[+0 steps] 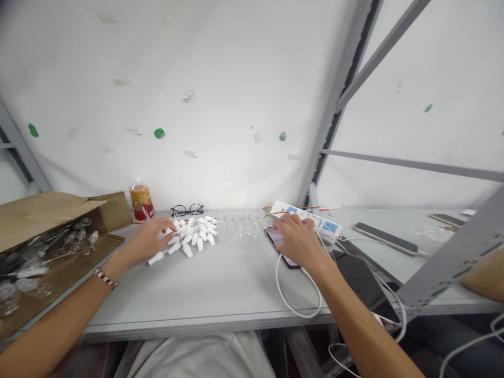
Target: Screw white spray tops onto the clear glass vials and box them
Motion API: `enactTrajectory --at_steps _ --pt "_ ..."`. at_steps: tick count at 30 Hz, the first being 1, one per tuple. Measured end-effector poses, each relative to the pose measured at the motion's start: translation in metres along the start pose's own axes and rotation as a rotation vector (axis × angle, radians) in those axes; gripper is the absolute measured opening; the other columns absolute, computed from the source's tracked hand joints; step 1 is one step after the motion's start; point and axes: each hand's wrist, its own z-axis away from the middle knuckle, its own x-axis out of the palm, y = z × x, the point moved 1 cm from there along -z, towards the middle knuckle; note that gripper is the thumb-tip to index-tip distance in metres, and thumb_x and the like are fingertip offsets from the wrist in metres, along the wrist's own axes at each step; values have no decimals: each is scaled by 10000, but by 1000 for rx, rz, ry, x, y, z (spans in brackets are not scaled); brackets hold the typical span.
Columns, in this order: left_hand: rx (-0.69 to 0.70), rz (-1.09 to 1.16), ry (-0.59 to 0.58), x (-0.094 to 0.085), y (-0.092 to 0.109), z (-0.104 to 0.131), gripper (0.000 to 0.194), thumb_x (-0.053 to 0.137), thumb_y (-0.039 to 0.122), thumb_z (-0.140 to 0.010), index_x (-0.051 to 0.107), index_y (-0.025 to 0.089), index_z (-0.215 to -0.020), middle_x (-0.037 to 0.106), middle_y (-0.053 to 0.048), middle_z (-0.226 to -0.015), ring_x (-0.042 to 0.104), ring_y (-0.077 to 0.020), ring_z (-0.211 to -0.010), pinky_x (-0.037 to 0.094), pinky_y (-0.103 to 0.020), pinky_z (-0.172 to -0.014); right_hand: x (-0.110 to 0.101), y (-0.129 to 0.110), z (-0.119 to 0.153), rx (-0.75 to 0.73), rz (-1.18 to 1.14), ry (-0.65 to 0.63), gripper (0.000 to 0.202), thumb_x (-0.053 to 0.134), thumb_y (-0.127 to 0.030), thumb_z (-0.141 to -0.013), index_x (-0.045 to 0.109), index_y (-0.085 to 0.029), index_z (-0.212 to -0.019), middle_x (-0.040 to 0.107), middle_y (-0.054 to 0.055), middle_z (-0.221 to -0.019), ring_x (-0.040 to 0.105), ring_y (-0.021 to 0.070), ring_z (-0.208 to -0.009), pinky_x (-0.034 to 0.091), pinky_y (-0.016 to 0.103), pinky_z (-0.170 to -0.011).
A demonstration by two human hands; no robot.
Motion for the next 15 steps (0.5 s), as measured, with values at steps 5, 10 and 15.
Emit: enactTrajectory --at_steps 5,10,15 --pt "-398 -168 58 -28 -48 3 269 476 396 -844 674 218 -881 697 -77 -1010 636 -262 -935 474 -331 -769 -27 -42 -14 -158 -118 58 183 610 -220 -754 579 -204 -933 639 70 -1009 550 264 -996 353 388 -812" --pt "-780 -236 -102 -49 -100 25 368 525 526 -795 653 189 -872 708 -153 -965 646 -366 -945 478 -422 -766 -73 -82 -17 -124 -242 287 139 600 -299 -826 560 -200 -914 624 74 -1026 546 238 -916 362 367 -797" --pt "-899 -167 -124 -49 -133 40 272 630 412 -754 611 152 -831 680 -214 -1029 649 -389 -940 485 -443 -744 -93 -114 -19 -238 -377 273 141 613 -309 -833 569 -191 -898 628 70 -1006 547 233 -932 364 362 -806"
